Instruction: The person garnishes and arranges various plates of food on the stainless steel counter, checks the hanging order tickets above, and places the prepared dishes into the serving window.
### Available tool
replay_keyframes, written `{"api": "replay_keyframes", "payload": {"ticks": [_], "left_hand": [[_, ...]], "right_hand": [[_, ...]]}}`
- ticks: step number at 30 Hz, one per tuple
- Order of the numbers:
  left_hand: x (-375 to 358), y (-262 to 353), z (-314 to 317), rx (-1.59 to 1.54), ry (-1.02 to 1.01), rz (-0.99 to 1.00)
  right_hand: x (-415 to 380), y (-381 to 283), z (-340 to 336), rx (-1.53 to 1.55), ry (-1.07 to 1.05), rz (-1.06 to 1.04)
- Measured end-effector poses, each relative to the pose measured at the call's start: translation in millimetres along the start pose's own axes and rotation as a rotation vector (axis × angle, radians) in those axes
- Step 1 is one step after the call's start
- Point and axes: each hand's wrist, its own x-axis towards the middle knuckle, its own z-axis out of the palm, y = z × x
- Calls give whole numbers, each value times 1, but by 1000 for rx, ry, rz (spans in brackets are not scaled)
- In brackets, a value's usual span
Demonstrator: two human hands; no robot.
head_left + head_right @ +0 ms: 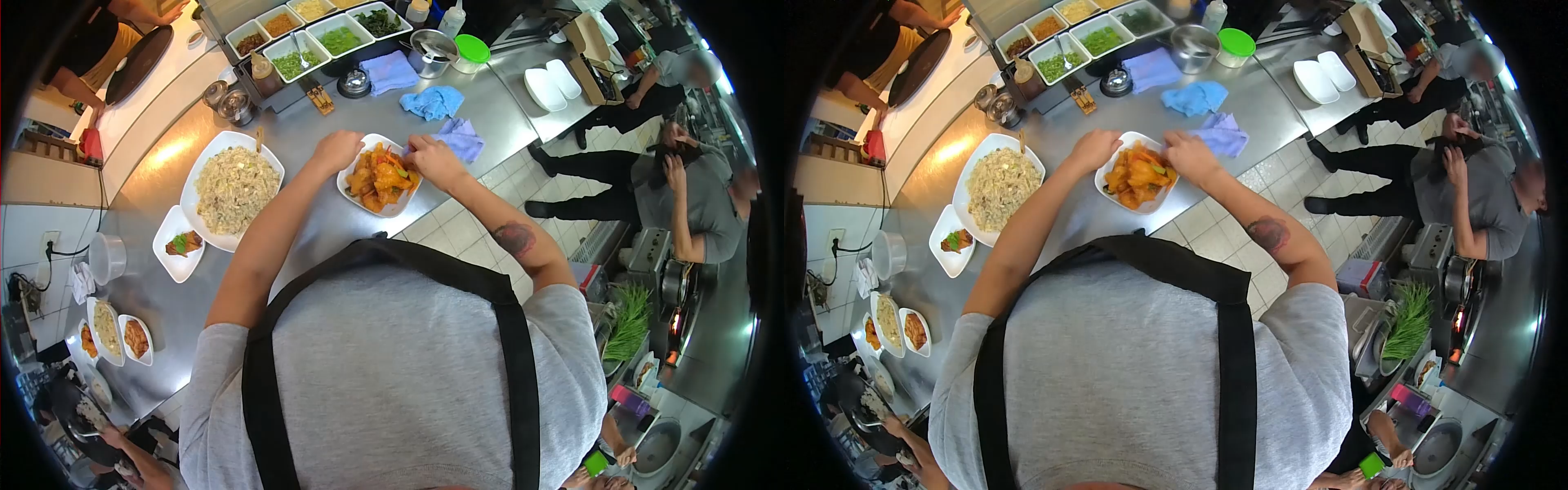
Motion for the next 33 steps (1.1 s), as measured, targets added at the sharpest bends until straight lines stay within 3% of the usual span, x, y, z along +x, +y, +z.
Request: {"api": "replay_keyframes", "payload": {"ticks": [2,8,11,12,18,24,27,30,33], "left_hand": [[-2,1,-1,-10,16,-7],[-1,2,-1,14,-4,-29],[-2,-2,5,4,16,-42],[-2,-3,6,0,19,-39],[-5,0,2,-24,11,-57],[-6,2,1,-37,23,-58],[-7,1,3,-37,16,-93],[-6,-1,4,-41,-13,-128],[-15,-2,4,-84,36,-138]], "right_hand": [[-4,-8,-9,-60,-13,58],[6,11,-25,101,-410,75],[12,37,-28,320,-418,127],[12,38,-29,397,-278,90],[-1,29,-21,417,-202,134],[-7,34,-32,620,-411,154],[-12,37,-18,740,-260,203],[-23,37,-3,702,-275,222],[-33,57,-5,959,-156,166]]}}
